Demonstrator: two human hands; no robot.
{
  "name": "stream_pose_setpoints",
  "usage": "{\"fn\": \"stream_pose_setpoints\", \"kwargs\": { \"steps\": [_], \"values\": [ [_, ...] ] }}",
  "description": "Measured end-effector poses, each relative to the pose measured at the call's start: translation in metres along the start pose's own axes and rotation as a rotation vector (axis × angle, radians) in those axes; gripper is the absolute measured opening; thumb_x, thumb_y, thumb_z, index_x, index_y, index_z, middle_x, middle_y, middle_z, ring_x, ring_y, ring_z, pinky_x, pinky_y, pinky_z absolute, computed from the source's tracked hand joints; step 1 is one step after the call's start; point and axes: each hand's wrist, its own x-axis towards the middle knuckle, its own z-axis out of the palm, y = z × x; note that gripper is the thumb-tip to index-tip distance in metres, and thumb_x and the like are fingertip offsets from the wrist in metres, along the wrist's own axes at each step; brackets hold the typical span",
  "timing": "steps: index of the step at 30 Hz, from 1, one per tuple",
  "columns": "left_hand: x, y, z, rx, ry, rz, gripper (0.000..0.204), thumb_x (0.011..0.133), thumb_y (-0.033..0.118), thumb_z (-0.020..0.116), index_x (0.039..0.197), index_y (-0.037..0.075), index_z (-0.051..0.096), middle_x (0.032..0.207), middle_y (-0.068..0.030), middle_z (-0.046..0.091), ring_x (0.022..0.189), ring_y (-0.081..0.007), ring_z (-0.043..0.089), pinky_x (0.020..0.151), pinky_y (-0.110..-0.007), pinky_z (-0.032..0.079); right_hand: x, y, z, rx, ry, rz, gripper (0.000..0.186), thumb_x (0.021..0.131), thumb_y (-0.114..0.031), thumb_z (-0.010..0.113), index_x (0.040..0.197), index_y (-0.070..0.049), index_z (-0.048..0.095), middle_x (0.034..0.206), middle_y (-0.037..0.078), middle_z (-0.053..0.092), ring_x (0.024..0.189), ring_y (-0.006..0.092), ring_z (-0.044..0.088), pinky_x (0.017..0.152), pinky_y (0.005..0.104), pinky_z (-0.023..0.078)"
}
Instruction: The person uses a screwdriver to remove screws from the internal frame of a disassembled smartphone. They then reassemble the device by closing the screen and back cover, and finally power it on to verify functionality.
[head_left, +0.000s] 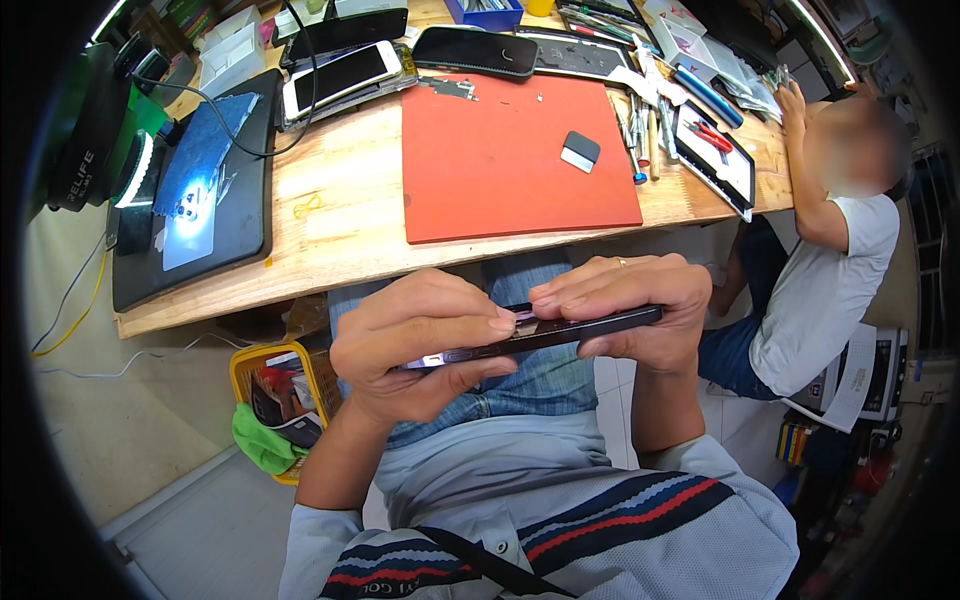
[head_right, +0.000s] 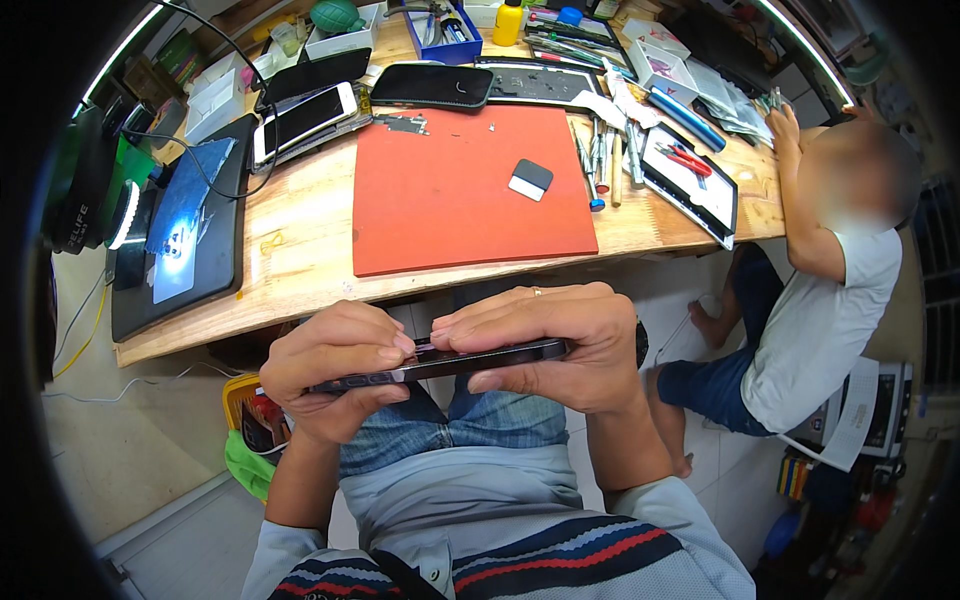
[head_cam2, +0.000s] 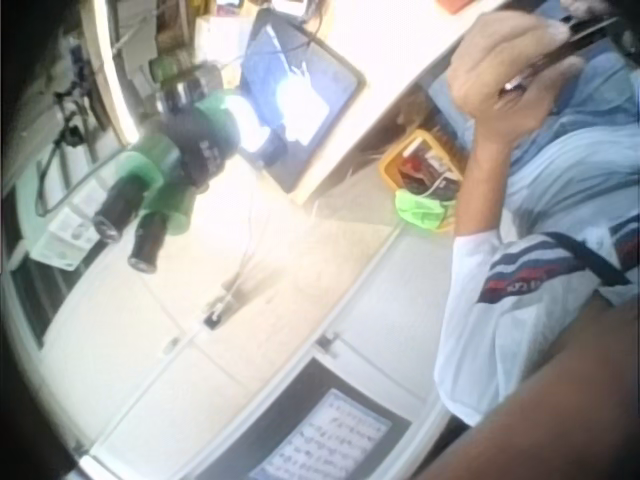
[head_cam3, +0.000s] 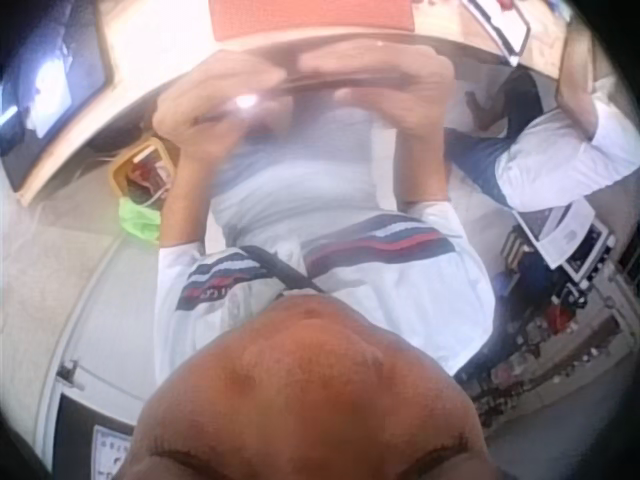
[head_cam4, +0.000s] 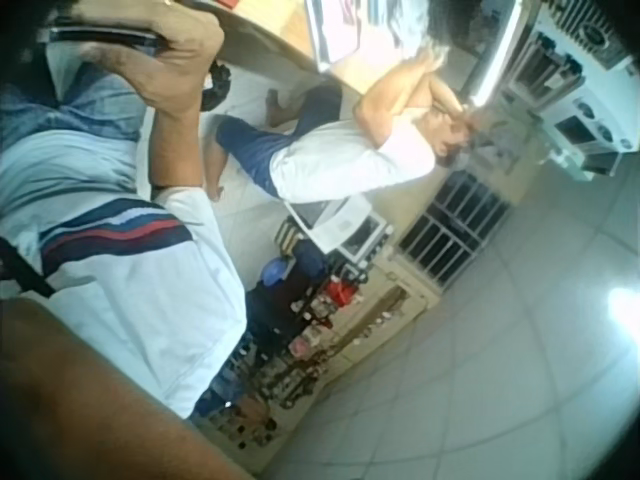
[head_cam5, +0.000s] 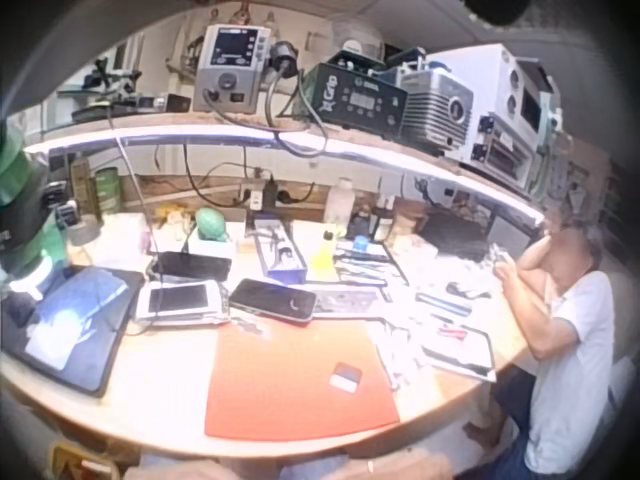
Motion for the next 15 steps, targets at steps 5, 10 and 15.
{"fn": "stream_pose_setpoints", "kwargs": {
  "steps": [5, 10, 15],
  "values": [
    [0.0070, 0.0015, 0.0004, 0.018, 0.027, -0.031, 0.036, 0.072, 0.008, 0.091, 0.104, -0.003, 0.078, 0.101, -0.0207, 0.077, 0.089, -0.0303, 0.076, 0.077, -0.036, 0.060, 0.0020, -0.0004, 0.0048, 0.008, 0.003, -0.008, 0.036, 0.070, 0.004, 0.087, 0.106, 0.004, 0.078, 0.103, 0.022, 0.078, 0.103, 0.0346, 0.076, 0.091, 0.0415, 0.061],
    [0.0095, -0.0034, -0.0013, -0.001, -0.021, 0.029, 0.037, 0.071, 0.008, 0.091, 0.104, -0.003, 0.078, 0.104, -0.0233, 0.077, 0.090, -0.0311, 0.076, 0.079, -0.037, 0.061, 0.0034, -0.0018, 0.0027, -0.004, -0.027, -0.014, 0.037, 0.072, 0.004, 0.087, 0.108, 0.004, 0.078, 0.105, 0.022, 0.078, 0.103, 0.0333, 0.076, 0.091, 0.0396, 0.061],
    [0.0085, -0.0026, -0.0007, 0.012, -0.046, 0.040, 0.037, 0.069, 0.009, 0.092, 0.103, 0.001, 0.080, 0.105, -0.0197, 0.078, 0.092, -0.0300, 0.076, 0.083, -0.038, 0.061, 0.0024, -0.0016, -0.0006, -0.020, -0.073, -0.007, 0.039, 0.072, 0.001, 0.087, 0.110, 0.004, 0.078, 0.106, 0.021, 0.078, 0.101, 0.0321, 0.077, 0.089, 0.0371, 0.061]
  ]
}}
